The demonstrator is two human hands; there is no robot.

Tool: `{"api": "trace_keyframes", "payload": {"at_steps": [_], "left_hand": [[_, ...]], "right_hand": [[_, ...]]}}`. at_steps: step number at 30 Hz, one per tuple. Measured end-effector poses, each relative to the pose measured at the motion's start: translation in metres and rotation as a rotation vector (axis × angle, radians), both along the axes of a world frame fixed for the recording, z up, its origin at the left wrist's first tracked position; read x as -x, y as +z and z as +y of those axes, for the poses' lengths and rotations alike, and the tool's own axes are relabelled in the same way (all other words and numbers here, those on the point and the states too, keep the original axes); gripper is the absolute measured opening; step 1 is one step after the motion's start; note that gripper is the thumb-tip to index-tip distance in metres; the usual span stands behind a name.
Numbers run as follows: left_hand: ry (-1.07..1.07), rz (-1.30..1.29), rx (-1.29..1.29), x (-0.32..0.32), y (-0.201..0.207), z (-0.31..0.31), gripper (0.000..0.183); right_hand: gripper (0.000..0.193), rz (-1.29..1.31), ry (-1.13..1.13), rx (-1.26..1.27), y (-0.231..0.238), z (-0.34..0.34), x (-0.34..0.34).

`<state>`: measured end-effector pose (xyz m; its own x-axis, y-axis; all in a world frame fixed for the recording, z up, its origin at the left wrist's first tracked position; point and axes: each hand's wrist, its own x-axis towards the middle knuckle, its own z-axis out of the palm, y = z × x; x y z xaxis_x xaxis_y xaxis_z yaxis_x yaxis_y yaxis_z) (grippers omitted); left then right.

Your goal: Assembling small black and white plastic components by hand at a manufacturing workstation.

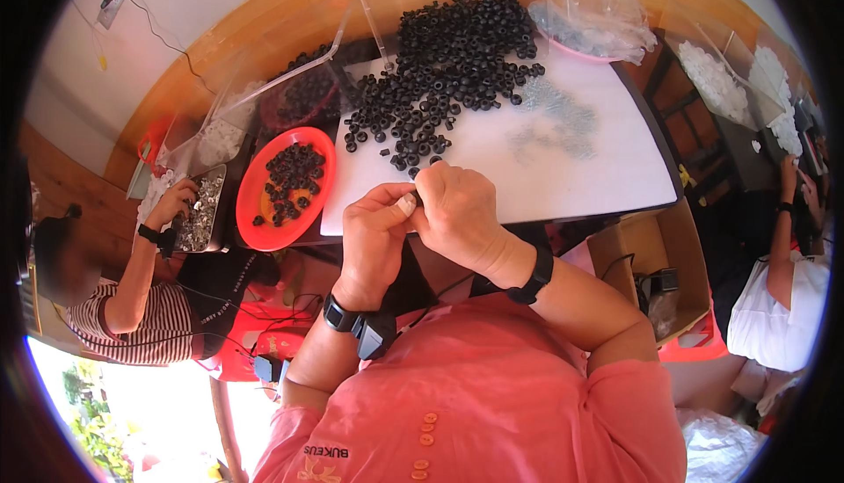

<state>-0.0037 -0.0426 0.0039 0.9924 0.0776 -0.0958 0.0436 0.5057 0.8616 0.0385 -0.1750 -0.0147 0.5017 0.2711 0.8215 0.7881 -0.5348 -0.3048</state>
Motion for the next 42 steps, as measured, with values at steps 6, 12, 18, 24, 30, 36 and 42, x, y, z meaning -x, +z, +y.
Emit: {"api": "trace_keyframes", "payload": {"at_steps": [6,12,18,24,30,36,42], "left_hand": [[-0.212,0.034,-0.242,0.005,0.002,0.01,0.021],[-0.226,0.009,-0.215,0.009,-0.002,0.004,0.019],[-0.266,0.048,-0.184,0.011,0.001,0.002,0.018],[0.003,-0.463,-1.111,0.011,0.001,-0.001,0.009],[-0.05,-0.672,-1.181,0.002,-0.006,-0.011,0.026],[-0.116,-0.778,-1.249,-0.01,-0.005,-0.004,0.028],[-0.191,-0.779,-1.199,-0.017,-0.007,0.0,0.03]], "right_hand": [[0.031,-0.056,0.125,0.051,0.011,-0.016,-0.002],[0.032,0.015,0.184,0.06,0.008,-0.022,0.005],[0.033,0.147,0.211,-0.057,-0.001,-0.022,0.011],[0.035,0.373,0.094,0.353,0.027,-0.038,0.007],[0.019,0.517,0.001,0.675,0.047,-0.039,-0.009],[0.009,0.615,-0.002,0.63,0.047,-0.039,-0.021],[0.023,0.927,0.035,0.502,0.056,-0.045,-0.032]]}}
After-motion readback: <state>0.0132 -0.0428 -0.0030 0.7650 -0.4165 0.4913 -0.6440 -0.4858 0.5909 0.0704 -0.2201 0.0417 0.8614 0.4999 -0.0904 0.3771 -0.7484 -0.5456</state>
